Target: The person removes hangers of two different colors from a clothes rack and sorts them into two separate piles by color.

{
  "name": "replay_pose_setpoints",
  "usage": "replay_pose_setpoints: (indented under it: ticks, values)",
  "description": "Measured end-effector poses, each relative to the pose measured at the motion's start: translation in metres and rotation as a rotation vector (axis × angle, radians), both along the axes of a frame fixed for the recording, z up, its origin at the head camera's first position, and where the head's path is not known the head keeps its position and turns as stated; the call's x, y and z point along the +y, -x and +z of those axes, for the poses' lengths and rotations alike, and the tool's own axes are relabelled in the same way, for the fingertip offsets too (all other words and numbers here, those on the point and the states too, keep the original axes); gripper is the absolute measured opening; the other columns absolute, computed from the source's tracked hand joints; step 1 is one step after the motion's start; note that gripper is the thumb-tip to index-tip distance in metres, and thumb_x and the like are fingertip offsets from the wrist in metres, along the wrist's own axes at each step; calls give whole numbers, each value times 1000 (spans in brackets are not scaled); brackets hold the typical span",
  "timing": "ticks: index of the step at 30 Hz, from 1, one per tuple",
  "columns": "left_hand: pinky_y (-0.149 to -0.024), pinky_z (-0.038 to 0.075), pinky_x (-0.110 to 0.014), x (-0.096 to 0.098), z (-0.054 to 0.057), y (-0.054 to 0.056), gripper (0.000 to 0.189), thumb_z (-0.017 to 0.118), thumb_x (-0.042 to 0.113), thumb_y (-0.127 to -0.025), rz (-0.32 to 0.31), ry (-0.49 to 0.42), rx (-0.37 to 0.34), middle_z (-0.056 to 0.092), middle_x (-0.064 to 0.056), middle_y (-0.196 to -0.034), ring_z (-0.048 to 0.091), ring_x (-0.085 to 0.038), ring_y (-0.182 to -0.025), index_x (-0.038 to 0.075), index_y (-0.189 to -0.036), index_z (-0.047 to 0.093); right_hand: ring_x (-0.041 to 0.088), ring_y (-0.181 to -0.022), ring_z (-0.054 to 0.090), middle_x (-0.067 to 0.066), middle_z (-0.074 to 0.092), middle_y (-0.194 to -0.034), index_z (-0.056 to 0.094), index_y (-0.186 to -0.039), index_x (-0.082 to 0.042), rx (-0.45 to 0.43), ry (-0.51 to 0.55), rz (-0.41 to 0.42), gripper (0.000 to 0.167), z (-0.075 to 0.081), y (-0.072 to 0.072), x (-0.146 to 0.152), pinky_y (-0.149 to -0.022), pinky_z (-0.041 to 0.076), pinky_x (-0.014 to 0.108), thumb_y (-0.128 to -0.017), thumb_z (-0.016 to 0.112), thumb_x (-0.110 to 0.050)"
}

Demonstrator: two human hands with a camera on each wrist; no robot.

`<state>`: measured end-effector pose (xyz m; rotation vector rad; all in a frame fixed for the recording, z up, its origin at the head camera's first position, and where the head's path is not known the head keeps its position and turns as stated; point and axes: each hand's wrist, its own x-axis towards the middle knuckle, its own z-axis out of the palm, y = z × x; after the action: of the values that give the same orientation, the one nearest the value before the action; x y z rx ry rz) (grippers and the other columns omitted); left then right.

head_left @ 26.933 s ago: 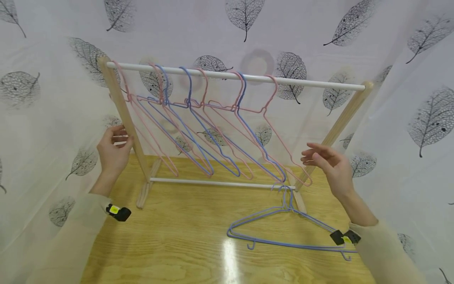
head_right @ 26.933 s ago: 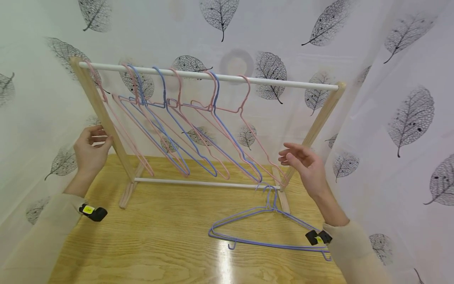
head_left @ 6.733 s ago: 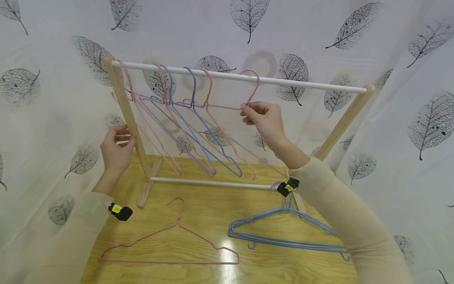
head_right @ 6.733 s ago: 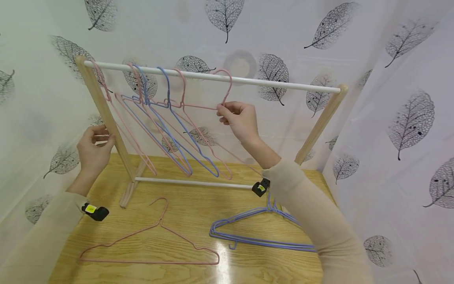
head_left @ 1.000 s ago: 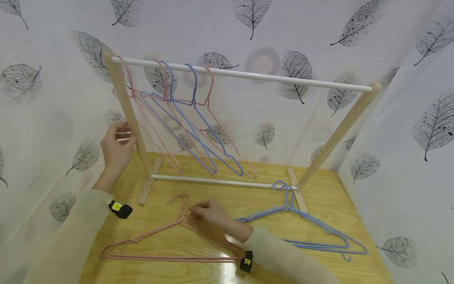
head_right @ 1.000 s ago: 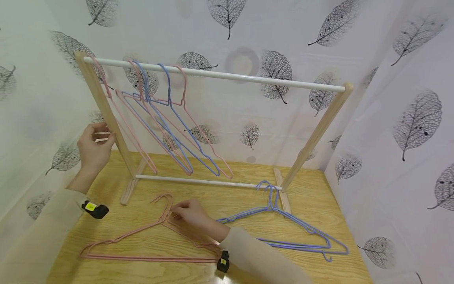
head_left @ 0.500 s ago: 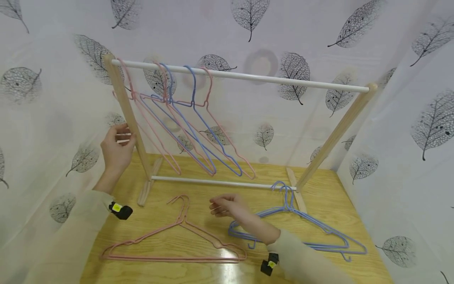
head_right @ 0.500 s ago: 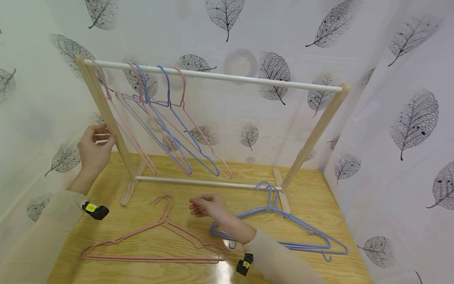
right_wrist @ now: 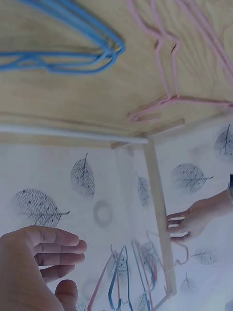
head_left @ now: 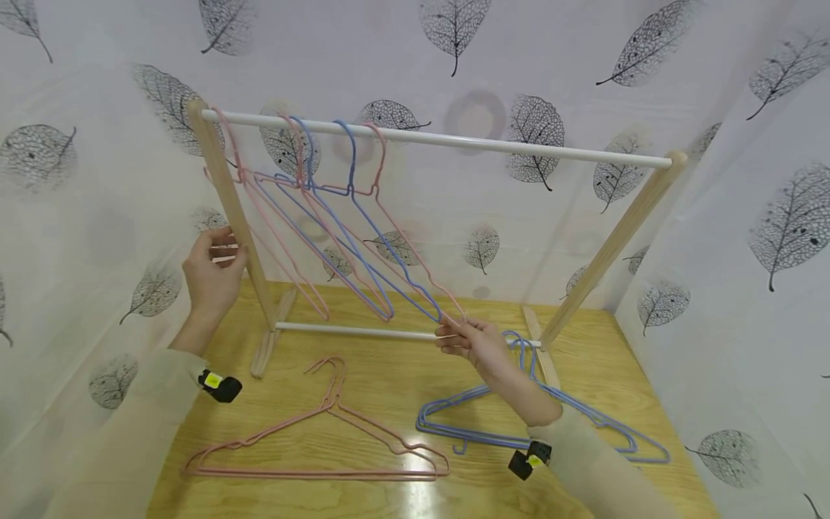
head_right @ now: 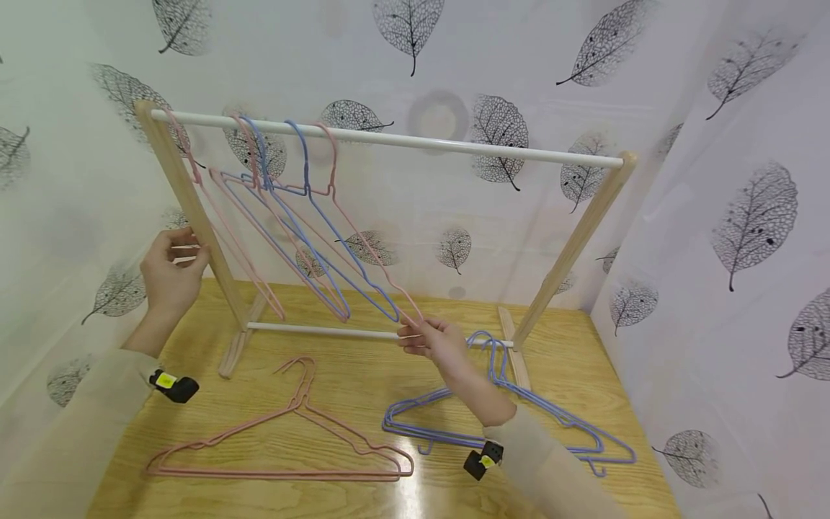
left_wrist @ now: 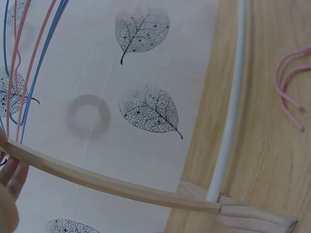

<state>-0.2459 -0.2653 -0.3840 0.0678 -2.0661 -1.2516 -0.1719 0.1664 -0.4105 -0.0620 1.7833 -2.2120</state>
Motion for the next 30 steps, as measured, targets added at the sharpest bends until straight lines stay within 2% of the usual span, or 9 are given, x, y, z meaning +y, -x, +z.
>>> replay_pose_setpoints:
  ticks: [1, 5, 8, 14, 18, 22, 30]
  values:
    - [-76, 48, 2, 0, -1, 0, 32, 68, 9, -100, 1, 0, 3, 61, 16, -104, 56, 18, -84, -3, -130, 66, 8, -82, 77, -6, 79, -89, 76, -108, -8, 5, 1, -15, 23, 4, 2, 2, -81, 66, 21, -110, 56, -18]
    - [-75, 48, 2, 0, -1, 0, 32, 68, 9, -99, 0, -6, 9, 58, 22, -101, 56, 18, -84, -2, -129, 67, 8, -83, 76, -4, 78, -90, 75, -109, -8, 36, 2, -51, 23, 23, 12, 8, -81, 65, 20, -111, 53, -16]
    - [-75, 48, 3, 0, -1, 1, 32, 69, 10, -99, -4, -8, 9, 58, 20, -102, 56, 17, -84, -2, -130, 67, 8, -83, 76, -4, 79, -91, 76, -107, -13, 65, 34, -69, 23, 37, 19, 13, -80, 65, 20, -111, 54, -17]
    - [-76, 48, 3, -1, -2, 0, 32, 68, 9, -100, -10, -3, 11, 56, 24, -102, 56, 18, -85, -3, -130, 66, 9, -85, 77, -4, 80, -92, 76, -109, -11, 155, 56, -78, 21, 65, 33, 15, -84, 65, 22, -110, 58, -20]
    - [-76, 49, 2, -2, -2, 0, 32, 67, 10, -100, -9, 0, 12, 54, 30, -99, 56, 18, -85, -4, -130, 65, 10, -83, 77, -3, 80, -90, 78, -105, -13, 188, 65, -78, 20, 83, 41, 9, -83, 66, 23, -109, 60, -21]
    - [-76, 49, 2, -1, -1, 0, 33, 66, 11, -100, -4, 0, 1, 53, 32, -98, 56, 18, -85, -3, -130, 65, 10, -83, 77, -3, 80, -90, 78, -105, -13, 210, 65, -59, 19, 99, 49, -1, -83, 66, 23, -108, 61, -20]
    - [-75, 47, 3, 2, 1, 0, 32, 68, 10, -100, 9, -5, -3, 55, 25, -100, 56, 18, -84, -3, -129, 66, 10, -78, 77, -3, 80, -86, 71, -118, 3, 302, 21, -50, 23, 125, 68, -32, -82, 67, 25, -107, 61, -15]
